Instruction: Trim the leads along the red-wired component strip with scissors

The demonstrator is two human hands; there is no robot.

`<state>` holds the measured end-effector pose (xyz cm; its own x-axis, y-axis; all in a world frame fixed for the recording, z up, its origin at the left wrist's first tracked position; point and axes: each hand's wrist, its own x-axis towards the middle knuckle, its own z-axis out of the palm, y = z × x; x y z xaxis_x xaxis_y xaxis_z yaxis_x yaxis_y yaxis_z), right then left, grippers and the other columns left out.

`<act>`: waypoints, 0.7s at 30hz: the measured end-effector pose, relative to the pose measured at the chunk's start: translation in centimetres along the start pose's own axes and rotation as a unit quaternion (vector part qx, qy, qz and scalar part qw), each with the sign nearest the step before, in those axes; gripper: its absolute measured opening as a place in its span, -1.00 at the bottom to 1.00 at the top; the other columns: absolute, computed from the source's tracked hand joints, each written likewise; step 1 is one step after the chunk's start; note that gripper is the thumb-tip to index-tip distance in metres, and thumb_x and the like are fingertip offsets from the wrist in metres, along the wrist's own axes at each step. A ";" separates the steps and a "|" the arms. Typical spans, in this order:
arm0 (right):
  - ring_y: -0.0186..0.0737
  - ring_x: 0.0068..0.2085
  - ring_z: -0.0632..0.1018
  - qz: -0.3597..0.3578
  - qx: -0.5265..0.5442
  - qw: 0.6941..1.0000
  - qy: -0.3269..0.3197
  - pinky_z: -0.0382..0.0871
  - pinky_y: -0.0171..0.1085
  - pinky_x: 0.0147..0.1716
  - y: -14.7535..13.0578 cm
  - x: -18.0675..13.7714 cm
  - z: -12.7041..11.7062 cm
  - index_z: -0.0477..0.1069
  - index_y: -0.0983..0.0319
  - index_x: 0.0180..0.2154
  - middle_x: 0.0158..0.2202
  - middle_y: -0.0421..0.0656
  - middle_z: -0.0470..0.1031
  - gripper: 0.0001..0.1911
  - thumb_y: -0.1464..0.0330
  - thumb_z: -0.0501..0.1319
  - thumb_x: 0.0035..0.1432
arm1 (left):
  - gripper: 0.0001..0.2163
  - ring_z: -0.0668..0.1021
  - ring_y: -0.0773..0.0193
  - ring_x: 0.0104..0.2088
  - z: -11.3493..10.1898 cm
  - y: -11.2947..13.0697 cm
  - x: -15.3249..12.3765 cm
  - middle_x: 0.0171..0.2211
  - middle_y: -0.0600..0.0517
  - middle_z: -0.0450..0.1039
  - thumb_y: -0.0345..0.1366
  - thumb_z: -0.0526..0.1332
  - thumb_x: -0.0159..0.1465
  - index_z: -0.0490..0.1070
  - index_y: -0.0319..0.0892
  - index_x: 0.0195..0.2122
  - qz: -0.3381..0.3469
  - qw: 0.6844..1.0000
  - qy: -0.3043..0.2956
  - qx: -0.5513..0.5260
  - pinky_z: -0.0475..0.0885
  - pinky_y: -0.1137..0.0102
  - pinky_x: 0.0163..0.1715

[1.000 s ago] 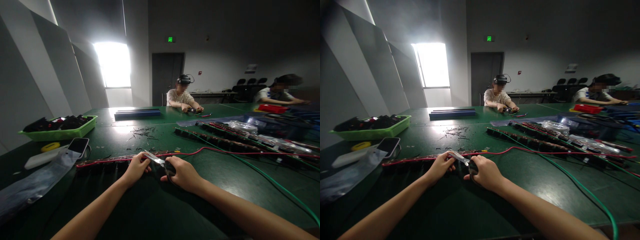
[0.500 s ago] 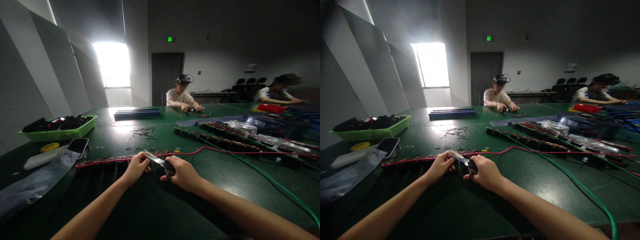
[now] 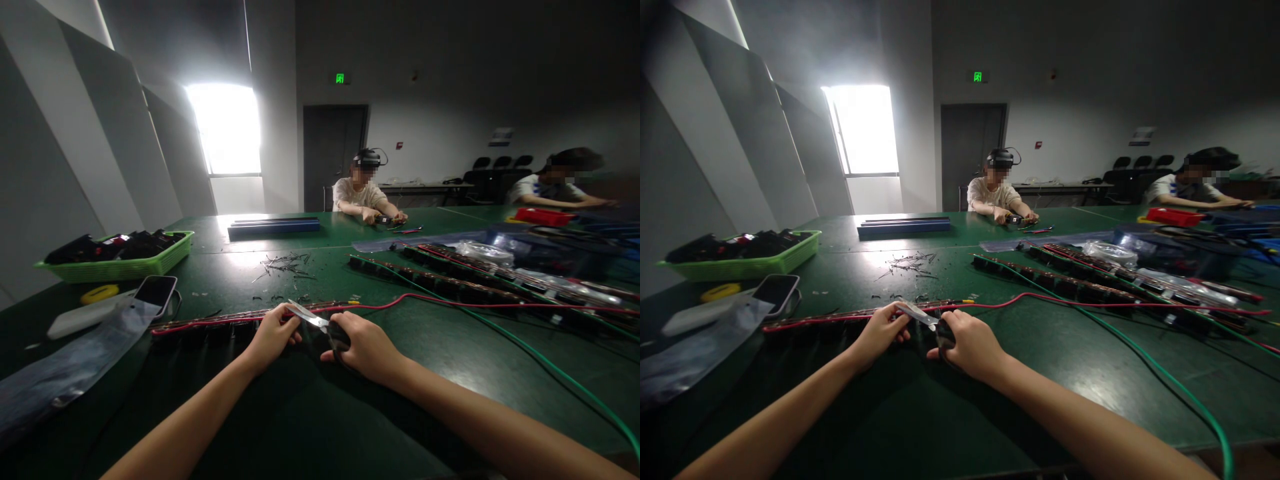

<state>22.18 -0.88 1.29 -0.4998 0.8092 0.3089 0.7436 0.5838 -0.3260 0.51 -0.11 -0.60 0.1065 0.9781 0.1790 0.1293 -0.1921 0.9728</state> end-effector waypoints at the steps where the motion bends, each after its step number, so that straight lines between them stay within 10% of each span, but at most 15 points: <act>1: -0.05 -0.13 0.51 -0.001 0.000 1.000 -0.001 0.34 -0.20 -0.16 0.0 0.0 0.0 0.36 0.24 -0.07 -0.12 -0.04 0.48 -0.36 0.01 0.38 -0.11 | -0.77 0.51 0.38 -0.57 0.0 0.0 0.0 -0.55 0.07 0.44 -0.21 0.19 0.19 0.42 -0.27 -0.23 0.000 1.000 -0.001 -0.001 0.37 0.54 -0.59; 21: -0.08 -0.17 0.51 -0.009 -0.005 1.000 0.012 0.33 -0.22 -0.21 0.0 0.0 0.1 0.38 0.22 -0.14 -0.17 -0.08 0.48 -0.39 -0.01 0.40 -0.15 | -0.79 0.50 0.38 -0.58 0.0 0.3 -0.1 -0.55 0.08 0.43 -0.23 0.17 0.20 0.41 -0.27 -0.24 0.001 1.000 0.001 0.012 0.36 0.53 -0.60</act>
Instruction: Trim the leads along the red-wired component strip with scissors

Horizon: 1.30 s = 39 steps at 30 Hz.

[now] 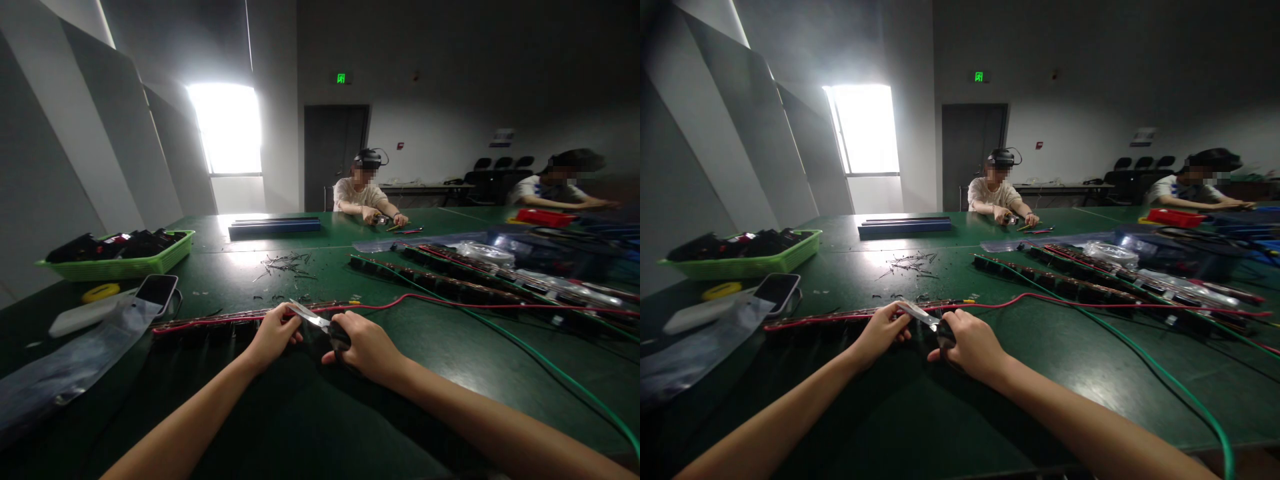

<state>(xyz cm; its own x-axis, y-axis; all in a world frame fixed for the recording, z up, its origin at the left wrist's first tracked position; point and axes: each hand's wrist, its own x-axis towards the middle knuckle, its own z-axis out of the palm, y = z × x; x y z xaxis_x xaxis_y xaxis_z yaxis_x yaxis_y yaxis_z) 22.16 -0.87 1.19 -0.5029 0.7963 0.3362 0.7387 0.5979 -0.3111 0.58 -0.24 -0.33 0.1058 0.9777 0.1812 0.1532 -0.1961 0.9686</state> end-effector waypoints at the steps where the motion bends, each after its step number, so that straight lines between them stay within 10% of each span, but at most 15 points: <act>1: -0.08 -0.17 0.51 0.000 0.002 1.000 0.001 0.33 -0.22 -0.21 0.0 0.0 0.0 0.38 0.22 -0.14 -0.17 -0.08 0.48 -0.39 0.00 0.40 -0.15 | -0.79 0.51 0.38 -0.58 0.0 0.0 0.0 -0.55 0.08 0.44 -0.22 0.17 0.20 0.41 -0.27 -0.24 0.001 1.000 0.000 -0.001 0.37 0.53 -0.60; 39: -0.08 -0.20 0.51 0.000 0.003 1.000 0.009 0.33 -0.23 -0.23 0.0 0.0 0.0 0.39 0.21 -0.16 -0.20 -0.09 0.48 -0.42 0.01 0.40 -0.14 | -0.76 0.49 0.38 -0.60 0.1 0.1 0.0 -0.58 0.09 0.43 -0.17 0.22 0.17 0.43 -0.26 -0.27 -0.005 1.000 0.003 -0.019 0.36 0.54 -0.61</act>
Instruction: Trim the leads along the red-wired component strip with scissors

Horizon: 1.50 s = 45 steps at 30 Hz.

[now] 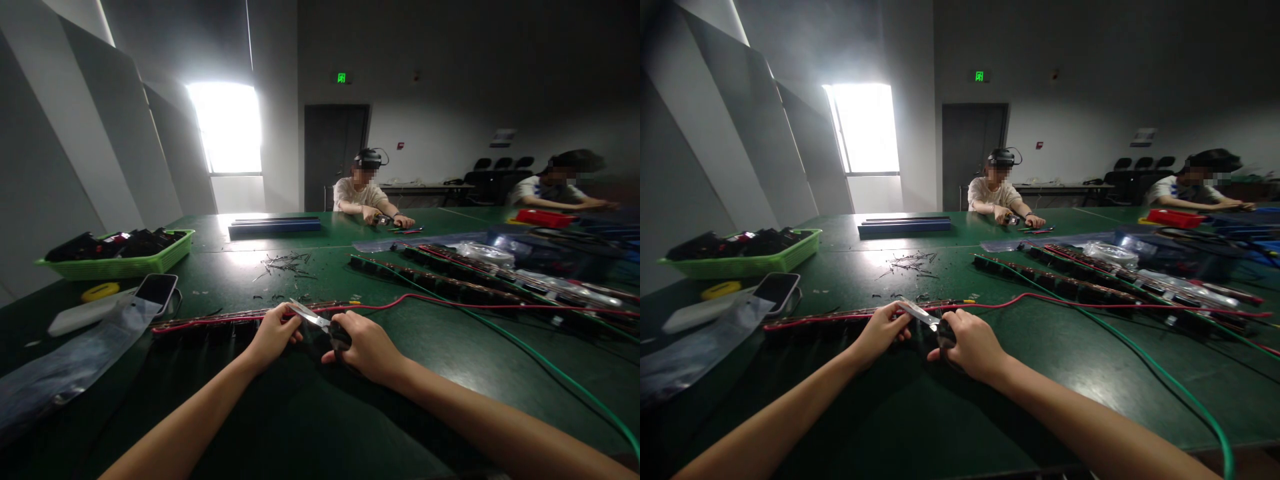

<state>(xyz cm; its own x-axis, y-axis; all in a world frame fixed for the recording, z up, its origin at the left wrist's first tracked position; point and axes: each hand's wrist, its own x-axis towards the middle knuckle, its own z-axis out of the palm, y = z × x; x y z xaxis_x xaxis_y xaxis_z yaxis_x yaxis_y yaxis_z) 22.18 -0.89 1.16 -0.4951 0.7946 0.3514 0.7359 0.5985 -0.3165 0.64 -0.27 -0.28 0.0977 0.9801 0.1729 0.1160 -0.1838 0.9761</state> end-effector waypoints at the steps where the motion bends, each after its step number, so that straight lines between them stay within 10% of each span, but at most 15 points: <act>1: -0.08 -0.21 0.51 0.004 0.002 1.000 -0.002 0.33 -0.24 -0.25 0.0 0.0 0.0 0.39 0.20 -0.17 -0.21 -0.09 0.48 -0.43 0.01 0.40 -0.14 | -0.75 0.49 0.38 -0.60 0.0 0.0 0.0 -0.58 0.08 0.43 -0.16 0.22 0.17 0.43 -0.26 -0.27 0.000 1.000 0.000 0.001 0.36 0.53 -0.61; 32: -0.15 -0.16 0.50 -0.010 0.104 0.995 -0.006 0.36 -0.24 -0.16 0.4 0.4 -0.5 0.40 0.23 -0.11 -0.14 -0.07 0.48 -0.70 0.43 0.19 0.06 | -0.73 0.51 0.40 -0.58 -0.1 -0.1 0.1 -0.48 0.04 0.46 -0.14 0.21 0.20 0.43 -0.27 -0.24 0.001 1.000 -0.002 0.016 0.37 0.53 -0.60; 45: -0.10 -0.16 0.45 -0.015 0.011 1.000 -0.007 0.32 -0.18 -0.13 -0.2 -0.1 -0.3 0.35 0.27 -0.11 -0.16 -0.04 0.43 -0.60 0.28 0.27 -0.01 | -0.80 0.50 0.39 -0.59 -0.1 -0.5 0.2 -0.57 0.08 0.43 -0.28 0.17 0.19 0.44 -0.25 -0.21 -0.001 1.000 -0.002 0.002 0.36 0.54 -0.60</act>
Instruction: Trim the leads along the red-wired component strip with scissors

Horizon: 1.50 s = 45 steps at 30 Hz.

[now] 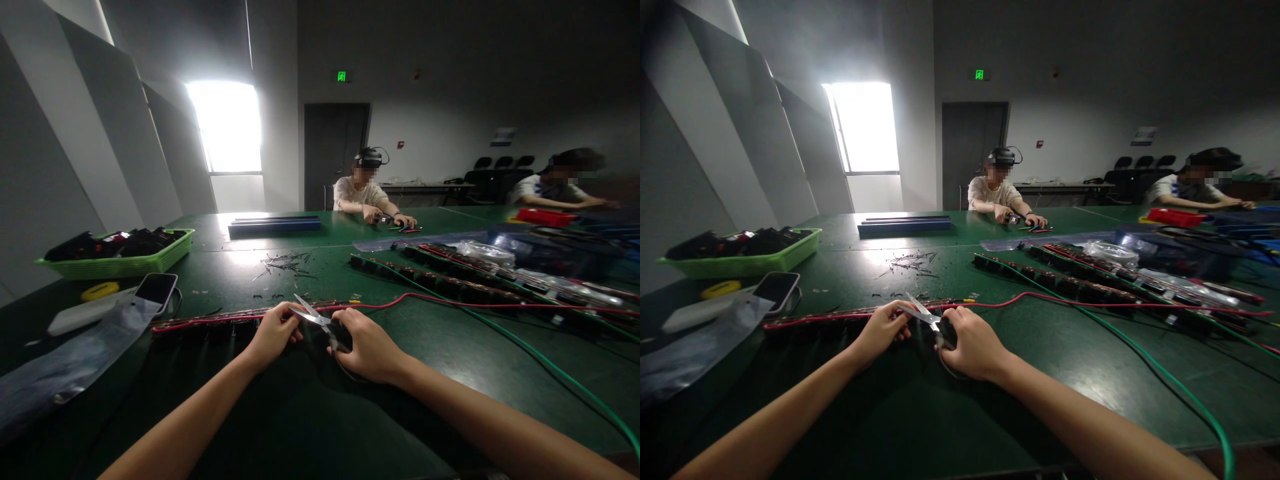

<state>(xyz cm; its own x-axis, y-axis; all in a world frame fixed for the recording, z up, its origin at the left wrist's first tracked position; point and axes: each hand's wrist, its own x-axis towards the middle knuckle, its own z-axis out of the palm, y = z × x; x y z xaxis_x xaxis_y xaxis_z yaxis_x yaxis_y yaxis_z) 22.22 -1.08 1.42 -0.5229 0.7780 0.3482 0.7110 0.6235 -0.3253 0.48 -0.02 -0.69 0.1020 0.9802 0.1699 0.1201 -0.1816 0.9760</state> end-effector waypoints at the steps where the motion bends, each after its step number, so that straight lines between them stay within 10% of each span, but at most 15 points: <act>1: -0.11 -0.16 0.45 -0.001 -0.001 1.000 0.000 0.32 -0.19 -0.13 0.0 0.0 0.0 0.35 0.27 -0.11 -0.16 -0.04 0.43 -0.60 0.28 0.27 -0.01 | -0.81 0.50 0.39 -0.59 0.0 0.0 0.0 -0.57 0.09 0.43 -0.30 0.16 0.19 0.44 -0.26 -0.21 -0.001 1.000 0.001 -0.001 0.36 0.54 -0.60; 45: -0.12 -0.21 0.48 0.002 0.006 1.000 0.004 0.33 -0.22 -0.23 0.1 0.1 0.1 0.41 0.24 -0.09 -0.20 -0.07 0.46 -0.51 0.12 0.35 -0.02 | -0.80 0.52 0.37 -0.58 0.0 0.2 0.0 -0.57 0.08 0.43 -0.24 0.18 0.20 0.42 -0.28 -0.25 0.002 1.000 0.004 0.007 0.38 0.53 -0.60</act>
<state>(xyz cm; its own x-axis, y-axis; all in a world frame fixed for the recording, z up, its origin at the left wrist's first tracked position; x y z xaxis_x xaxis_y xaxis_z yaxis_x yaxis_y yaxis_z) 22.23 -0.94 1.28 -0.5160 0.7804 0.3532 0.7082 0.6206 -0.3366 0.54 -0.10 -0.47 0.0950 0.9801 0.1742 0.1345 -0.1860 0.9733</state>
